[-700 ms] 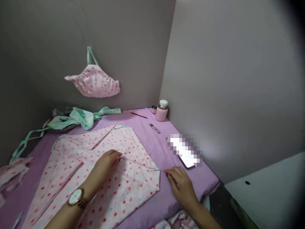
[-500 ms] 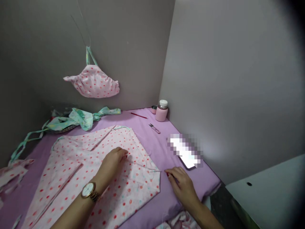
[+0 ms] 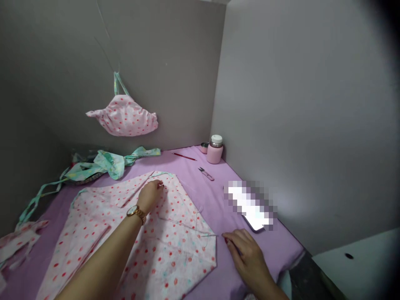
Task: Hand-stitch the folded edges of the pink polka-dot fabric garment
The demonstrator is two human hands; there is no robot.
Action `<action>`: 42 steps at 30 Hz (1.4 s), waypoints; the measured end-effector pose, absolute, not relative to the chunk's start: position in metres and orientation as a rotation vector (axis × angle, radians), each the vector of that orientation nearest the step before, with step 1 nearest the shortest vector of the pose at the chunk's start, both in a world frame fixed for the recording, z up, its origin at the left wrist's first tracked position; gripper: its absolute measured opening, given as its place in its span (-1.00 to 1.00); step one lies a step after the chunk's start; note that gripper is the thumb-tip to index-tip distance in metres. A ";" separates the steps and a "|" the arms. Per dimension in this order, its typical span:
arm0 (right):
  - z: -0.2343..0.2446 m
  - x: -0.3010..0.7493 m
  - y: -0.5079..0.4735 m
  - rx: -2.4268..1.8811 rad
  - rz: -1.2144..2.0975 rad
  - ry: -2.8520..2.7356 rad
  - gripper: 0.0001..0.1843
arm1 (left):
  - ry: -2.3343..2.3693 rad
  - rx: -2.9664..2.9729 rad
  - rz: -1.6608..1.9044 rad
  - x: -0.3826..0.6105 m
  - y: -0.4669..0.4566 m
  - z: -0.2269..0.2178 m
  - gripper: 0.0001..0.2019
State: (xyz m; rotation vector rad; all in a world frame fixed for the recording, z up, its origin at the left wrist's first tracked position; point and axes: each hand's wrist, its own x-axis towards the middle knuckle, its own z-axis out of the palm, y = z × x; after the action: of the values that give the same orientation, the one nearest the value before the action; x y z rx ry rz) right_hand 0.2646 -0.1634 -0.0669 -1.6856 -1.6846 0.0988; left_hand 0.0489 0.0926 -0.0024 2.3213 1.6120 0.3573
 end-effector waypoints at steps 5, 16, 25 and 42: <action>-0.065 0.263 -0.163 -1.718 0.084 -1.674 -0.77 | 1.719 2.231 0.298 0.072 0.102 -0.013 -0.73; -0.061 0.260 -0.163 -1.751 0.119 -1.629 -0.77 | 1.534 2.060 0.546 0.074 0.107 -0.019 -0.74; -0.051 0.256 -0.164 -1.824 0.111 -1.605 -0.74 | 1.418 2.094 0.791 0.073 0.092 0.002 -0.54; -0.057 0.261 -0.165 -1.763 0.061 -1.636 -0.75 | 0.446 2.737 0.196 0.069 -0.004 0.018 -0.76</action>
State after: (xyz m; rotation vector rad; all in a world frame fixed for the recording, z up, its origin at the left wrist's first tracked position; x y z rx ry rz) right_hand 0.2605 -0.1654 -0.0565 -1.7633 -1.6359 0.0606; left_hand 0.0688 -0.0039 0.0184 2.7368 0.4459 0.1958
